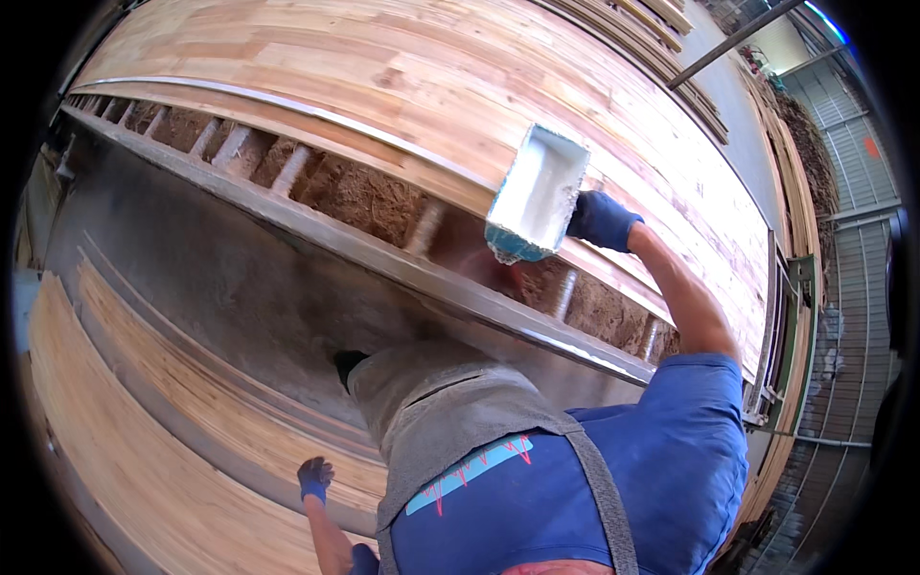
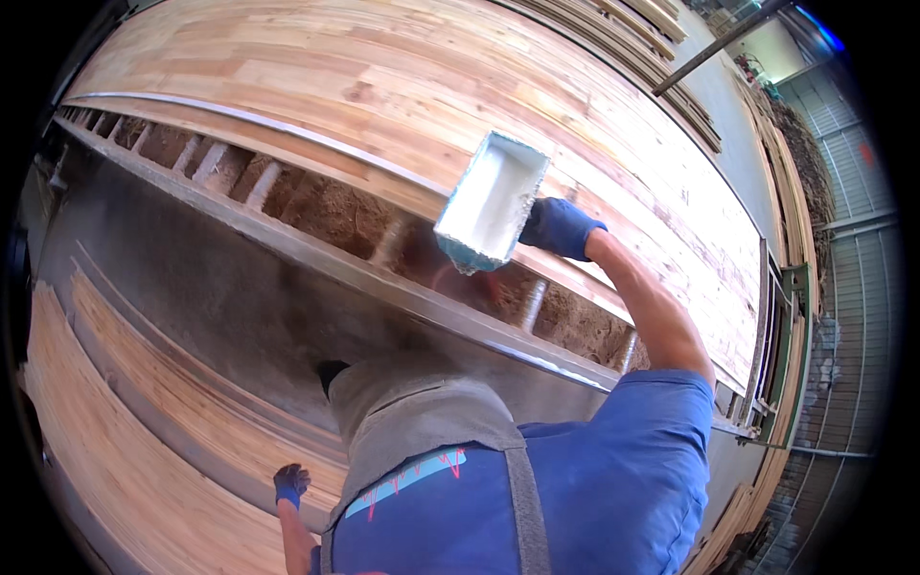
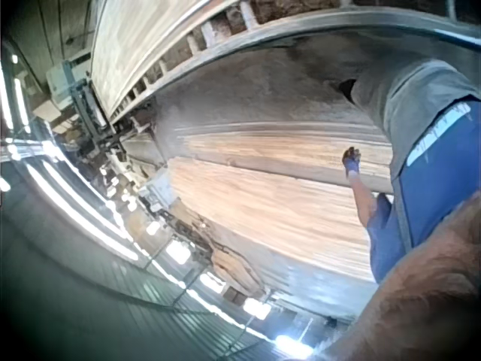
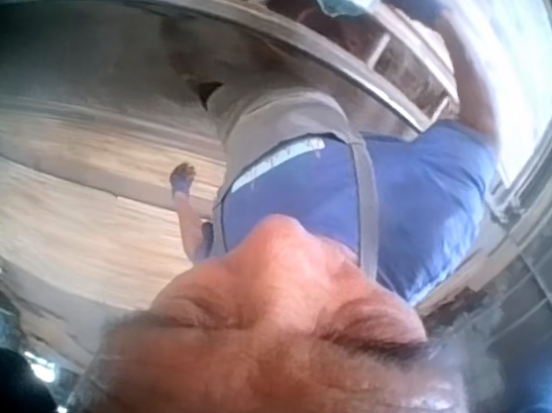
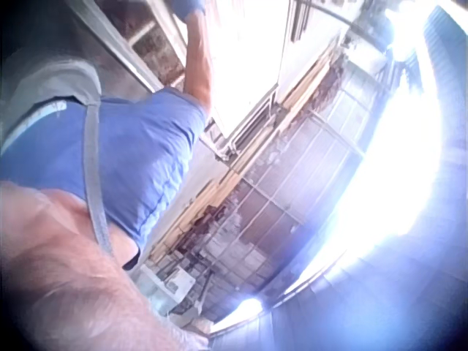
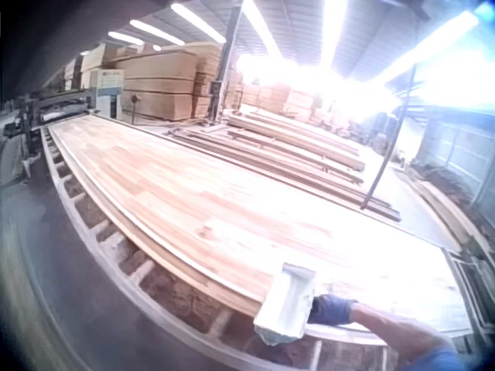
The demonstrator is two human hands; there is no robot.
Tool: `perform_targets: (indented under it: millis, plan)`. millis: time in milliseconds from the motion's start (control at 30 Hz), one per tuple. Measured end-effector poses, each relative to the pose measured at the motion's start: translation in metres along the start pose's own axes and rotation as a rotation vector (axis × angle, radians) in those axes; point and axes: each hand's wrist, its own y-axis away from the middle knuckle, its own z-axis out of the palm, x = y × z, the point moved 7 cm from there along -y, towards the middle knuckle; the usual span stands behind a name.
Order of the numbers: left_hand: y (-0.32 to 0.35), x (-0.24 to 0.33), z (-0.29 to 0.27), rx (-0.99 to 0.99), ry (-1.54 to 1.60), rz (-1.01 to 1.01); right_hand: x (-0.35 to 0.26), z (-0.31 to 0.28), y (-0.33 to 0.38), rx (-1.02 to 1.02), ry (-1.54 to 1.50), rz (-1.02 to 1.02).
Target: The person scrapes a large wooden panel with a chisel, then measures and places a thin wooden strip into a gap. They apply a white substance from a container onto the strip and press it into place, repeating the process along the panel's edge.
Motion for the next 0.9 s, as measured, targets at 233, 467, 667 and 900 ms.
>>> perform_targets:
  millis: [233, 467, 667, 900]
  plan:
    - [0.075, 0.038, 0.178, -0.192, -0.445, 0.863, 0.157, 0.004, 0.189, 0.011, 0.022, 0.074]
    - [0.154, -0.062, 0.278, -0.187, -0.065, 0.714, 0.281, -0.007, 0.365, -0.046, -0.181, 0.424]
    - [0.115, -0.428, 0.3, -0.27, 0.178, -0.26, 0.37, -0.01, 0.48, -0.075, -0.031, 0.336]
    - [0.224, -0.607, 0.451, -0.081, -0.105, -0.174, 0.5, -0.005, 0.645, -0.021, 0.003, 0.226]
